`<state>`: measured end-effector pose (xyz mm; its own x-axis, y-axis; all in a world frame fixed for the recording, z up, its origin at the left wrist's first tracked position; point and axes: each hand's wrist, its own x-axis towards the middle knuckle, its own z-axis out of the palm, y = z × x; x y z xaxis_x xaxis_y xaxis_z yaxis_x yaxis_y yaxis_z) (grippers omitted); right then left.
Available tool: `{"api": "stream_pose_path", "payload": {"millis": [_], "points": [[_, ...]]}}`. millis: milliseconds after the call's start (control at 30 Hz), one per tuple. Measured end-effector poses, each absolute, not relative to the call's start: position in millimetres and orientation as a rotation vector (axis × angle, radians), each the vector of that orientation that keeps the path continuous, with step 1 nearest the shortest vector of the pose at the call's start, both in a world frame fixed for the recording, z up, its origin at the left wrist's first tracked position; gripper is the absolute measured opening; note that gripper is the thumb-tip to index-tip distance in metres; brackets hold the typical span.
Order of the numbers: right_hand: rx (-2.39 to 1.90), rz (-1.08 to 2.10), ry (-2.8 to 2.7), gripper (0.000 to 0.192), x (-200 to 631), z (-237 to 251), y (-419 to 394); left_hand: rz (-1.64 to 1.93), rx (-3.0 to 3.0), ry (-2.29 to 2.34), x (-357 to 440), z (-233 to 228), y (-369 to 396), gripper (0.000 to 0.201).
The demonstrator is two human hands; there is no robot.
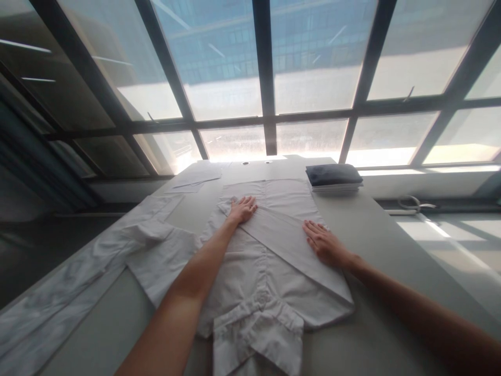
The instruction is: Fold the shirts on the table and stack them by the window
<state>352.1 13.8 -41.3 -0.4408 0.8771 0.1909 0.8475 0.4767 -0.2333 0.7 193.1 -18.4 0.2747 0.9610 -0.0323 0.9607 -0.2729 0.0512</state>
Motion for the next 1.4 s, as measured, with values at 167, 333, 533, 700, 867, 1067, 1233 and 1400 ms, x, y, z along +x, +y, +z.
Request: {"api": "stream_pose_path", "payload": {"millis": [167, 333, 533, 700, 867, 1067, 1233, 1400], "points": [[-1.462, 0.199, -2.455, 0.054, 346, -34, 17, 0.049, 2.467, 1.841, 0, -19, 191, 0.062], [-1.220, 0.240, -2.605, 0.058, 304, -21, 20, 0.043, 2.473, 1.834, 1, -15, 188, 0.060], [-1.030, 0.322, -2.722, 0.064, 252, -14, 60, 0.056, 2.477, 1.826, 0, -14, 186, 0.059], [-0.924, 0.358, -2.745, 0.064, 250, -15, 77, 0.067, 2.487, 1.812, -2, -17, 188, 0.060], [-0.778, 0.473, -2.790, 0.063, 283, -11, 38, 0.071, 2.458, 1.815, 0, -19, 191, 0.060], [-0.770, 0.614, -2.829, 0.066, 329, 1, -31, 0.045, 2.470, 1.817, 0, -20, 196, 0.061], [-0.749, 0.667, -2.851, 0.065, 346, 10, -67, 0.075, 2.479, 1.825, -3, -25, 203, 0.062], [-0.782, 0.695, -2.856, 0.063, 360, 14, -87, 0.058, 2.481, 1.839, -2, -23, 202, 0.061]]}}
